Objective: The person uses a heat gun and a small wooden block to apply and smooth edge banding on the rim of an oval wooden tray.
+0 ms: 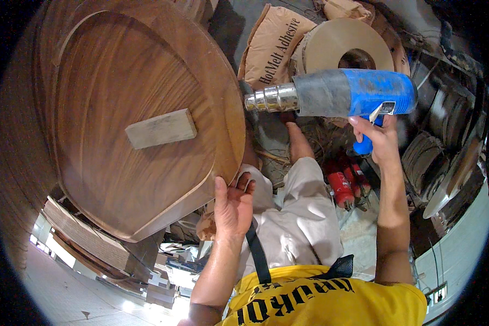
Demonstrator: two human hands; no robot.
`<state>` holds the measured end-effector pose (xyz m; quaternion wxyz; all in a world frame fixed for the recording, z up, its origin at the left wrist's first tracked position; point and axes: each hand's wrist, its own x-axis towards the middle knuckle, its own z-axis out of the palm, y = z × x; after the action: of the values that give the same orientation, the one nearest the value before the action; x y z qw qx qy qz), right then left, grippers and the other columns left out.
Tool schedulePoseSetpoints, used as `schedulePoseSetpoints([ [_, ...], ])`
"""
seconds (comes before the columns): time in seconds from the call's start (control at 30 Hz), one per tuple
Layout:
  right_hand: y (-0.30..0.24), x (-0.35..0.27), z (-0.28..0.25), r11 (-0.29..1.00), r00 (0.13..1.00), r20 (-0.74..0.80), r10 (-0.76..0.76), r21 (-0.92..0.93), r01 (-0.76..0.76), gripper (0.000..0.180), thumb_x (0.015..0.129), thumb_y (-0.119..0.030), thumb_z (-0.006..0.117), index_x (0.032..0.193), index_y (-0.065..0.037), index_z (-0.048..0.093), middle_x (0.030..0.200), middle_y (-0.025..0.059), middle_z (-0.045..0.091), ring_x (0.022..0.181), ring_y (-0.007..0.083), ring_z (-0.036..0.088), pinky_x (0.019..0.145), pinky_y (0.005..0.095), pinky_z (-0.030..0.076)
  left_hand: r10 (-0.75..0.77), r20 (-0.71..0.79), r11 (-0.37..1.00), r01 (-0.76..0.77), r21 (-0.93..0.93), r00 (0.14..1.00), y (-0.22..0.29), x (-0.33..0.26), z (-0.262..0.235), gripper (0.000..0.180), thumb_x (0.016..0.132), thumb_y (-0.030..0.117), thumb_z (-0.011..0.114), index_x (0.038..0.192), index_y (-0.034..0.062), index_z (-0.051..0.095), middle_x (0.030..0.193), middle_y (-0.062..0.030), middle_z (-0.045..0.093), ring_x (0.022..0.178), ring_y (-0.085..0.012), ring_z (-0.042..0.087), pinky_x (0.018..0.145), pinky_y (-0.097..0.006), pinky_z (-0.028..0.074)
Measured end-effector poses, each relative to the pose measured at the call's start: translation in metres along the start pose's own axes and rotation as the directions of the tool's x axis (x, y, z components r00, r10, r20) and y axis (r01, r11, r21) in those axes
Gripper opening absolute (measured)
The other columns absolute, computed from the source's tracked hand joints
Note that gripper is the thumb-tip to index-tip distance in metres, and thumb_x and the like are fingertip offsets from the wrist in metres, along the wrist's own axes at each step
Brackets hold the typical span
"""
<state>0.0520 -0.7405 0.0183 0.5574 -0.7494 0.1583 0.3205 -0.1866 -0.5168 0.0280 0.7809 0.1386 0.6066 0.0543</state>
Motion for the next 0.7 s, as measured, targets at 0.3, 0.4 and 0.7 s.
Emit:
schedulePoseSetpoints([
  [0.3, 0.016, -0.016, -0.004, 0.999, 1.0, -0.001, 0.03, 0.017, -0.03, 0.025, 0.08, 0.003, 0.074, 0.098, -0.006, 0.06, 0.076, 0.0045, 0.063, 0.059, 0.0134, 0.057, 0.054, 0.0272, 0.044, -0.009, 0.009, 1.0, 0.009, -0.006, 1.0, 0.002, -0.001, 0.002, 0.057, 0.086, 0.051, 0.075, 0.128, 0.0148, 0.059, 0.12, -0.0035, 0.065, 0.107, -0.0213, 0.055, 0.095, -0.042, 0.041],
  [0.4, 0.022, -0.021, -0.008, 0.999, 0.999, 0.01, 0.044, 0.024, -0.044, 0.025, 0.08, 0.003, 0.074, 0.099, -0.006, 0.06, 0.076, 0.005, 0.063, 0.059, 0.0139, 0.057, 0.054, 0.0275, 0.045, -0.009, 0.016, 1.0, 0.01, -0.01, 1.0, 0.001, 0.0, 0.002, 0.056, 0.086, 0.051, 0.074, 0.127, 0.0152, 0.06, 0.12, -0.0029, 0.065, 0.107, -0.0211, 0.056, 0.095, -0.042, 0.041],
  [0.7, 0.04, -0.037, -0.009, 0.995, 1.0, 0.016, 0.009, 0.1, -0.011, 0.032, 0.078, 0.006, 0.074, 0.104, -0.004, 0.059, 0.078, 0.0078, 0.065, 0.059, 0.0159, 0.058, 0.054, 0.0299, 0.046, -0.01, 0.004, 1.0, 0.01, -0.013, 1.0, 0.0, 0.0, 0.002, 0.054, 0.087, 0.052, 0.073, 0.124, 0.0139, 0.062, 0.115, -0.003, 0.068, 0.105, -0.0208, 0.058, 0.093, -0.042, 0.042],
])
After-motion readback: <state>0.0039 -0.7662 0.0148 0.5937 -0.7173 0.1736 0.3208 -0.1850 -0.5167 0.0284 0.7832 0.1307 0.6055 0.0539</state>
